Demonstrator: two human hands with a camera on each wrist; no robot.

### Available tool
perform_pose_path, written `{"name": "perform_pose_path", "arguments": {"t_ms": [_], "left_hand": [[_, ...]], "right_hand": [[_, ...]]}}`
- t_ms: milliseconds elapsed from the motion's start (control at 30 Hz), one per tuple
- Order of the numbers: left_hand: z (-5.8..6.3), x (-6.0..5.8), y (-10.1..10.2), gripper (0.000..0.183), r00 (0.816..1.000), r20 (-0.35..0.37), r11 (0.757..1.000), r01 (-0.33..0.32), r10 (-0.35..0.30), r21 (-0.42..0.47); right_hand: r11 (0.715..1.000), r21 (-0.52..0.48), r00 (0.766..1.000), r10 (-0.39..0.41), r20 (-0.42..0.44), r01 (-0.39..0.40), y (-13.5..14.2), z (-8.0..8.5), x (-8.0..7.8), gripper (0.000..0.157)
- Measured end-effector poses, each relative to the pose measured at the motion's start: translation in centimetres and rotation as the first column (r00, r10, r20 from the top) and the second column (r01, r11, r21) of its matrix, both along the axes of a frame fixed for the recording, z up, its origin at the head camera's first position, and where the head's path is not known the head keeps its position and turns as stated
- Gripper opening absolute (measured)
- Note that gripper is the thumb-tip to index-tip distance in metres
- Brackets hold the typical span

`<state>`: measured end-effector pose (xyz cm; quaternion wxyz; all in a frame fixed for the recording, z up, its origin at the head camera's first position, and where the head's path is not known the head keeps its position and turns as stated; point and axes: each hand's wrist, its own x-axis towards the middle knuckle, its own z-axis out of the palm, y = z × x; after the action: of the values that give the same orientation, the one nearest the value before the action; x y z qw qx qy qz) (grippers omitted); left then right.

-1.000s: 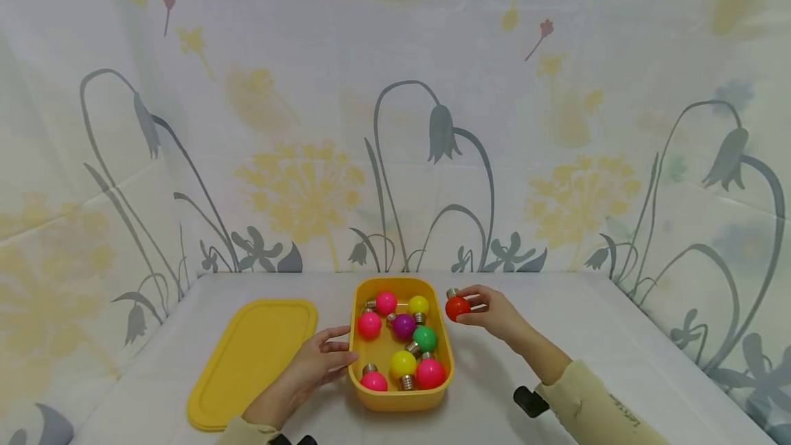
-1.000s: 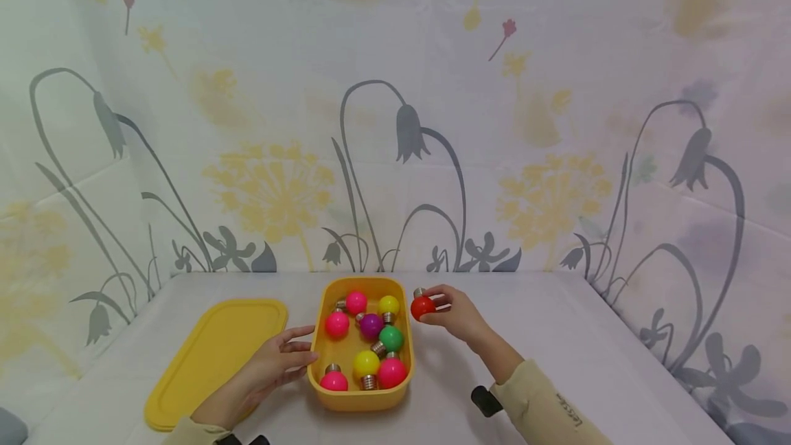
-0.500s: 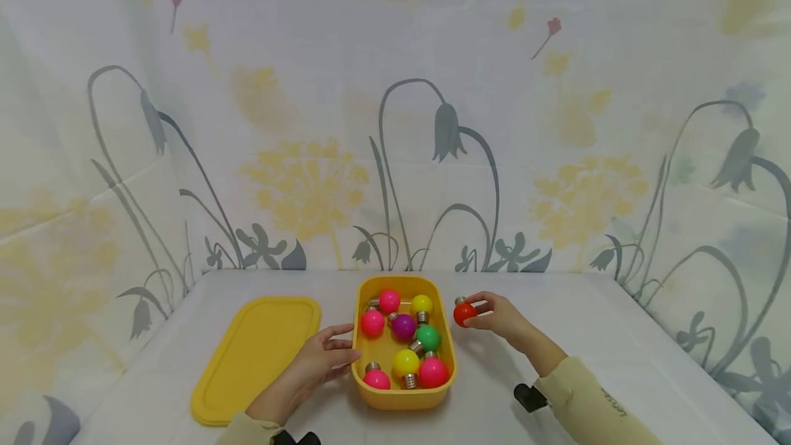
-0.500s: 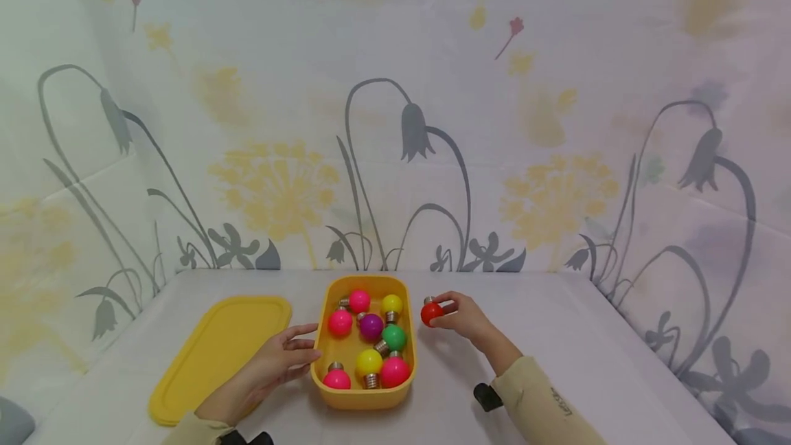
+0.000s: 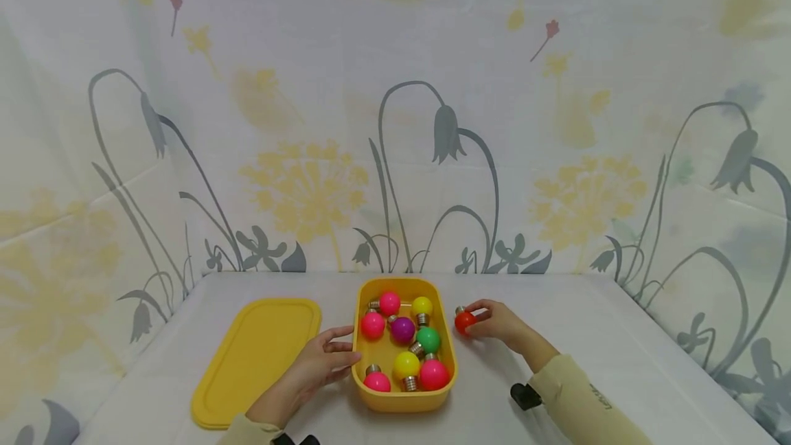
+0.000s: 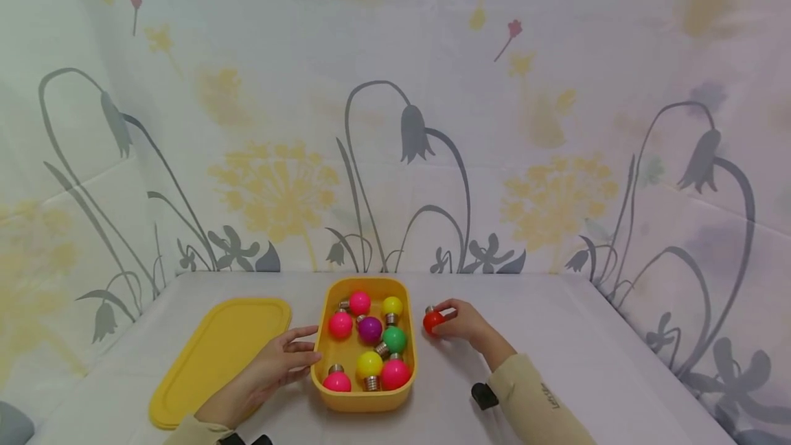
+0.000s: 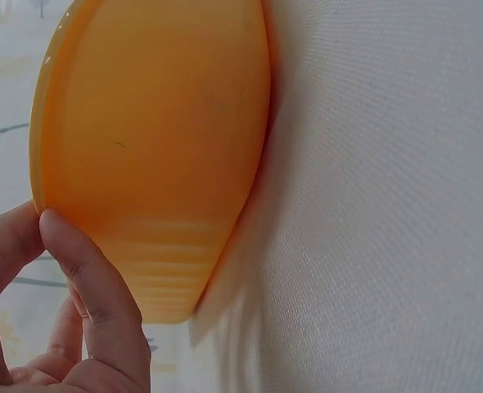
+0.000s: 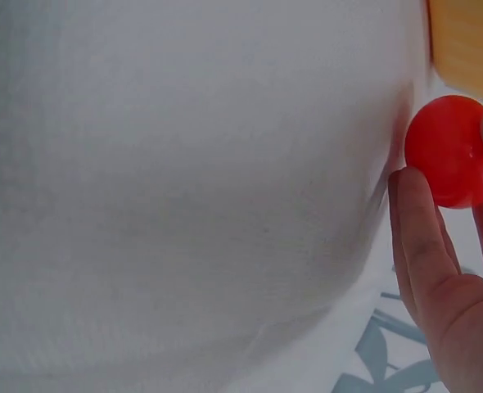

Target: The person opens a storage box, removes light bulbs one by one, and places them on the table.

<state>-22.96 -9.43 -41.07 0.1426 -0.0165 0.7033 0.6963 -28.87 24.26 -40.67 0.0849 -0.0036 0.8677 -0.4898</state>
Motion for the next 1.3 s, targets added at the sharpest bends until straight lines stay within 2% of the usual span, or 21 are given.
{"name": "perform_pose_path", "arguments": {"t_ms": [267, 567, 733, 933, 1300], "left_hand": [[-0.2, -0.2, 0.3, 0.062, 1.000, 0.001, 1.000, 0.014, -0.014, 0.003], [-0.2, -0.2, 0.1, 0.061, 1.000, 0.006, 1.000, -0.007, 0.007, -0.012], [-0.2, -0.1, 0.1, 0.062, 1.000, 0.008, 1.000, -0.014, 0.014, -0.020], [-0.2, -0.2, 0.1, 0.061, 1.000, -0.002, 1.000, -0.011, 0.011, -0.009], [-0.4, -0.1, 0.0, 0.061, 1.000, -0.001, 1.000, -0.008, 0.008, -0.003]], "right_hand": [[0.999, -0.034, 0.997, -0.039, 0.061, 0.041, 0.5, -0.3, -0.1, 0.039], [1.000, -0.016, 0.998, -0.021, 0.067, 0.023, 0.8, 0.3, 0.1, 0.046], [1.000, -0.014, 1.000, -0.003, 0.031, 0.003, 1.6, 1.1, 0.1, 0.051], [1.000, -0.007, 1.000, 0.031, 0.007, -0.030, 2.1, 2.3, 0.3, 0.050], [0.998, 0.000, 0.998, 0.065, -0.021, -0.065, 1.2, 4.5, 0.5, 0.047]]}}
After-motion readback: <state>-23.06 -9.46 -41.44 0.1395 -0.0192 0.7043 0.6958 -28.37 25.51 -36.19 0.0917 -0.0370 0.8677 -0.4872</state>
